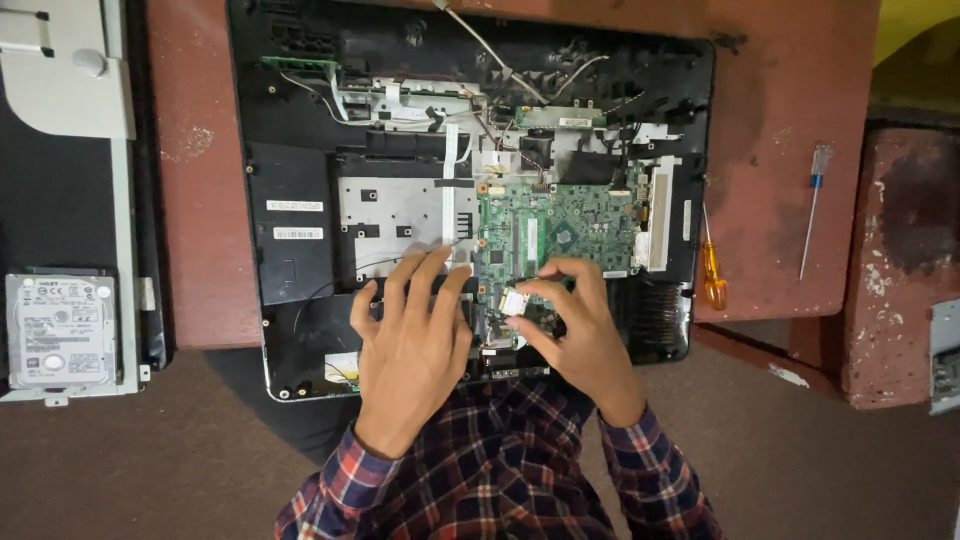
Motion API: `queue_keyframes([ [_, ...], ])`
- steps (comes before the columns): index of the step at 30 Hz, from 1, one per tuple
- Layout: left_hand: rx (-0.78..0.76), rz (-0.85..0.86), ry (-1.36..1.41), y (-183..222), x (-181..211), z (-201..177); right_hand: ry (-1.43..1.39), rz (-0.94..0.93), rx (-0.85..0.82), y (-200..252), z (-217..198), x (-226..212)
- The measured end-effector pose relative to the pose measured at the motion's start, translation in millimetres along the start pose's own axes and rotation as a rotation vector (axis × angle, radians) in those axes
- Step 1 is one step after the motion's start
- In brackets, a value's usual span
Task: Disassembling and inspecting the internal components of an all-in-one computer using a screwdriver.
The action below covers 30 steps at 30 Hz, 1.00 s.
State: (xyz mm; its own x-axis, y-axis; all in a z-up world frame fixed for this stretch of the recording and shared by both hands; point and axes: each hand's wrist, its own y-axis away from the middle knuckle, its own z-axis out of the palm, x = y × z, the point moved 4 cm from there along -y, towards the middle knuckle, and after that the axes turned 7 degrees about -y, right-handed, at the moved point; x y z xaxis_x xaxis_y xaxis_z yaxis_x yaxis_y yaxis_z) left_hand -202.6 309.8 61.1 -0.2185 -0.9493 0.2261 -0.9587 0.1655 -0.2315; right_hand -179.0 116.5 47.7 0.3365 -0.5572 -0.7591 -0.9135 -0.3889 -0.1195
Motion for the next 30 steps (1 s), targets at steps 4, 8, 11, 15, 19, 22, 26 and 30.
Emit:
queue_keyframes([
  [4,0.032,-0.001,-0.020,1,0,1,0.010,-0.008,0.015,6,2,3],
  [8,0.057,-0.010,0.008,3,-2,2,0.013,-0.093,0.032,5,0,2],
  [11,0.066,-0.016,0.037,6,-3,3,-0.023,-0.107,0.031,3,-1,-1],
  [15,0.076,-0.038,0.059,7,-3,3,-0.023,-0.099,-0.008,1,2,-2],
  [19,0.089,-0.059,0.075,6,-7,-6,0.022,-0.111,-0.014,-1,1,-12],
  [22,0.090,-0.038,-0.018,6,-7,-19,0.078,-0.092,-0.003,-2,-3,-23],
  [26,0.113,-0.039,0.019,7,-10,-20,0.052,-0.179,0.027,-30,-5,-56],
  [30,0.162,-0.058,0.067,10,-14,-25,0.040,-0.372,-0.001,-70,6,-90],
])
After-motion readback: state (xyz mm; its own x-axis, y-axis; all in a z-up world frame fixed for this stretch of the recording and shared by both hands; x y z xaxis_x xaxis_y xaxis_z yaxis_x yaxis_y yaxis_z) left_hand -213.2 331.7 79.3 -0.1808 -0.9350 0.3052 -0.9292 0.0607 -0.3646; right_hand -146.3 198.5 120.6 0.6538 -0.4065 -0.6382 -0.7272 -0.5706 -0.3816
